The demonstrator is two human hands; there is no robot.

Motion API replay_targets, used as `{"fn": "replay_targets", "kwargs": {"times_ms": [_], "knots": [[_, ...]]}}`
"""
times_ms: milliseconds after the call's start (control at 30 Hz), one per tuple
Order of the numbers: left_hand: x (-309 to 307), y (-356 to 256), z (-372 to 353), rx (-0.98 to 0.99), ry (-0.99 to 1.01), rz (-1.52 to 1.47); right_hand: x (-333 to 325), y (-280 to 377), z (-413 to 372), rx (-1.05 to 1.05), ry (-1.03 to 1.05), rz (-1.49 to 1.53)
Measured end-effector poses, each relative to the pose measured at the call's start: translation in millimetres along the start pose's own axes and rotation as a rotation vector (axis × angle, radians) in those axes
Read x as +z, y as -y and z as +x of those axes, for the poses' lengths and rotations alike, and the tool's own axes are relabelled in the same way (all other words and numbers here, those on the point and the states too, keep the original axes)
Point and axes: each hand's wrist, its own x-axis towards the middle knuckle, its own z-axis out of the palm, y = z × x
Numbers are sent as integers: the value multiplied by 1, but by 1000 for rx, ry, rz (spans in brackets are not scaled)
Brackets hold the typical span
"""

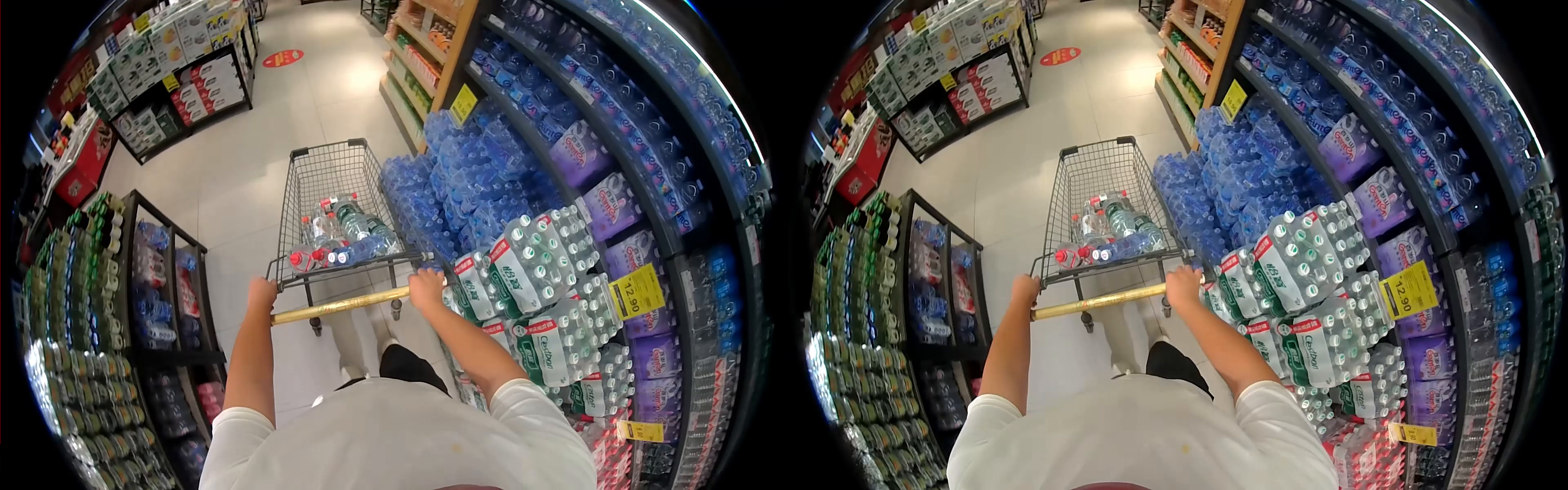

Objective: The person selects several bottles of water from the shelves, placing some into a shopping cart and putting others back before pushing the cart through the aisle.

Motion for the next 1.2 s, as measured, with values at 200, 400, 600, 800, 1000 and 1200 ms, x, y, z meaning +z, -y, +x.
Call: {"fn": "replay_targets", "kwargs": {"times_ms": [200,400,600,800,1000,1200], "knots": [[-21,-56,52,52,-53,43,18,-16,90,7,25,37],[-36,-113,112,-32,-35,160,32,-37,176,-22,67,47],[-43,-158,162,-59,-78,104,36,-59,245,-85,13,25],[-55,-186,245,5,6,118,27,-86,325,-250,474,85],[-65,-225,303,88,-128,480,18,-94,410,-183,1193,321],[-48,-358,360,535,-212,538,18,-102,456,-25,1351,413]]}}
